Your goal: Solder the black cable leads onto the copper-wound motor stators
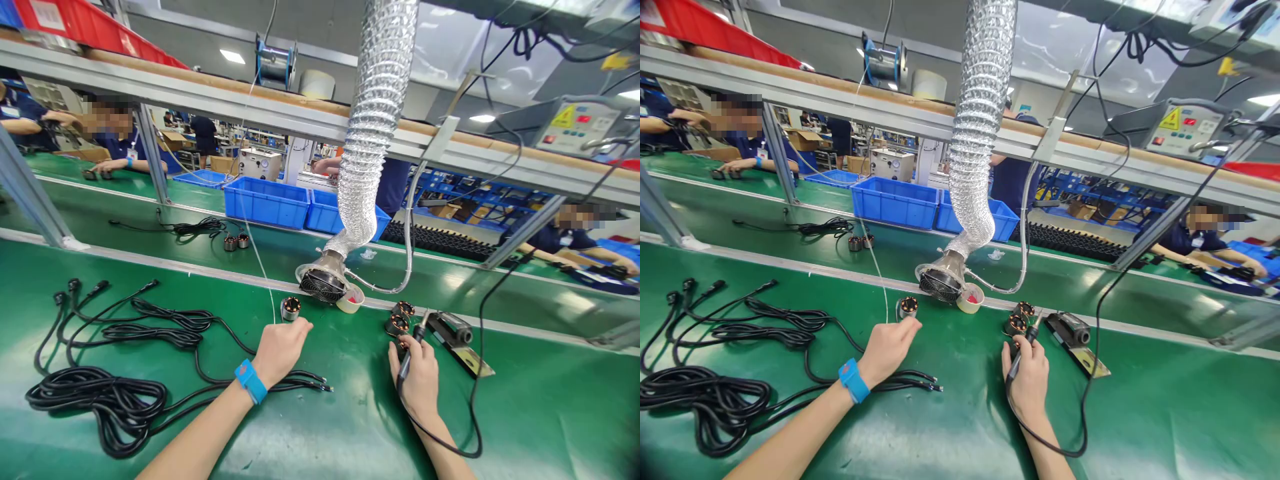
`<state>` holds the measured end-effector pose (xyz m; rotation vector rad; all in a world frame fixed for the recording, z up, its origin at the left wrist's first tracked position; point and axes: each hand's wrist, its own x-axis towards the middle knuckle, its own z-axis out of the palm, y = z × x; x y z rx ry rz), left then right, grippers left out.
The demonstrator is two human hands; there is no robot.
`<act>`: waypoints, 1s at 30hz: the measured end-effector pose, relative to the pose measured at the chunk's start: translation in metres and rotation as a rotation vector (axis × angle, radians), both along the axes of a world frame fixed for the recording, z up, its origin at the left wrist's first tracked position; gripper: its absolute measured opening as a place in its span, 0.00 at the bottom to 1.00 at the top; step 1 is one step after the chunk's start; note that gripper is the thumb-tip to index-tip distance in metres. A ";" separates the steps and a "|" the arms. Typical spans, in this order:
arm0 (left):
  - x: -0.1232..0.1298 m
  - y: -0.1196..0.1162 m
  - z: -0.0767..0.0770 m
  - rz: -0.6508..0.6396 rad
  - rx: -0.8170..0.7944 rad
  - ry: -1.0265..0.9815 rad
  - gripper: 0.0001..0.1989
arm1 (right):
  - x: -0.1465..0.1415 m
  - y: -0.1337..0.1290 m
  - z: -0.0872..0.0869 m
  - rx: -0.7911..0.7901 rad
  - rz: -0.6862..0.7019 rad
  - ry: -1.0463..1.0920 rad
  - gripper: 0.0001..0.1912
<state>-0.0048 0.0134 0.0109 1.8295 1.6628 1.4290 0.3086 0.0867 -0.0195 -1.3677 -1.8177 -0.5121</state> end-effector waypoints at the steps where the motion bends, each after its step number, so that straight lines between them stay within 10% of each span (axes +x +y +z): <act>1: 0.003 -0.001 -0.002 -0.044 -0.015 0.056 0.13 | -0.001 -0.002 0.000 -0.001 0.013 0.008 0.17; 19: 0.011 0.005 -0.005 -0.251 -0.341 -0.144 0.14 | -0.125 -0.058 -0.005 -0.343 0.555 0.127 0.14; 30: -0.012 0.011 0.007 -0.286 -0.531 -0.268 0.11 | -0.127 -0.043 -0.012 -0.265 0.673 0.177 0.16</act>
